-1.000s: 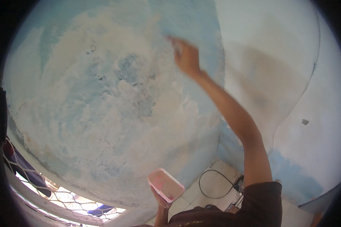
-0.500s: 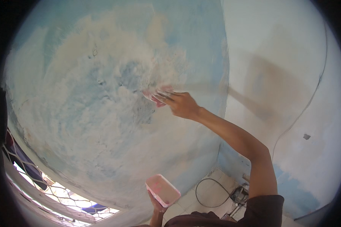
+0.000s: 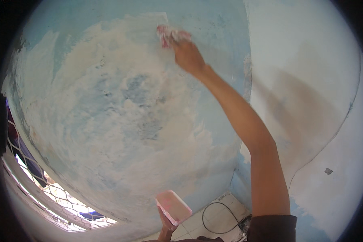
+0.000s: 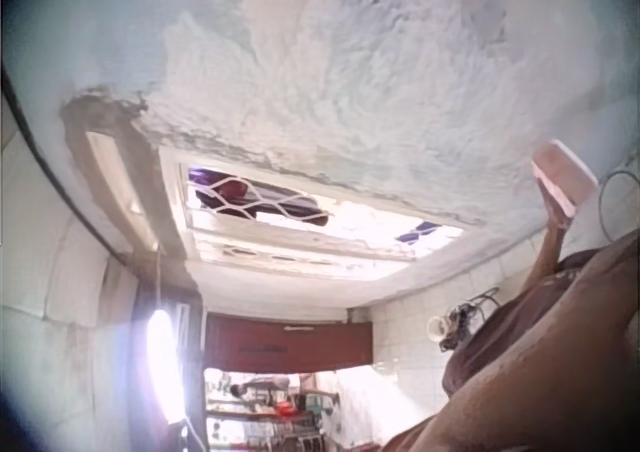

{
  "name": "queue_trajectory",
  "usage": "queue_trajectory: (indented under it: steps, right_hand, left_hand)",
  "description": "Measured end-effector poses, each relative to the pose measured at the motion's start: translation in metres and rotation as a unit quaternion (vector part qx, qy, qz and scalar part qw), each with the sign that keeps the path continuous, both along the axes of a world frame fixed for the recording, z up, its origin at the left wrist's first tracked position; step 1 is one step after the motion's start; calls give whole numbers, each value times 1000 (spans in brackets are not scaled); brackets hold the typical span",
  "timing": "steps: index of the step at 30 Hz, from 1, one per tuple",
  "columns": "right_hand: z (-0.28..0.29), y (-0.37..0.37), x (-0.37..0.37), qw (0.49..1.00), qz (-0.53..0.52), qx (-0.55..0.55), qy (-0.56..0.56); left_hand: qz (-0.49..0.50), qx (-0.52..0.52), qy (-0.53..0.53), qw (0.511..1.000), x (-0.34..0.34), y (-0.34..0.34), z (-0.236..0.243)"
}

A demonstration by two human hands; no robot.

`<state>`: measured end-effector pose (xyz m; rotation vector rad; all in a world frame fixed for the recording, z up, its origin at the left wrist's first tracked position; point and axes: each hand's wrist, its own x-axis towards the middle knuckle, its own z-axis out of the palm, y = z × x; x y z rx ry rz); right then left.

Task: The person applies plaster to the wall and ceiling around a window frame using a putty knife, frequently loading the knife with material from a plastic container.

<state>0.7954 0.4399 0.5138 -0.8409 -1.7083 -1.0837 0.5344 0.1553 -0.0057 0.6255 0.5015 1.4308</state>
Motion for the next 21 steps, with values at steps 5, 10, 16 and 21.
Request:
queue_trajectory:
  steps: [5,10,16,21]
  right_hand:
    - [-163,-37,6,986,24,-87,-137]
    - [-125,-35,37,987,157,-21,-26]
    - [95,-25,-5,987,-18,40,157]
    - [25,-14,-113,992,-108,66,-27]
  left_hand:
    - [-72,-73,-73,992,5,-3,-46]
    - [-52,-88,-118,988,7,-18,-45]
    - [-6,-65,-77,995,14,-32,-28]
    - [6,-49,-100,994,11,-34,-29]
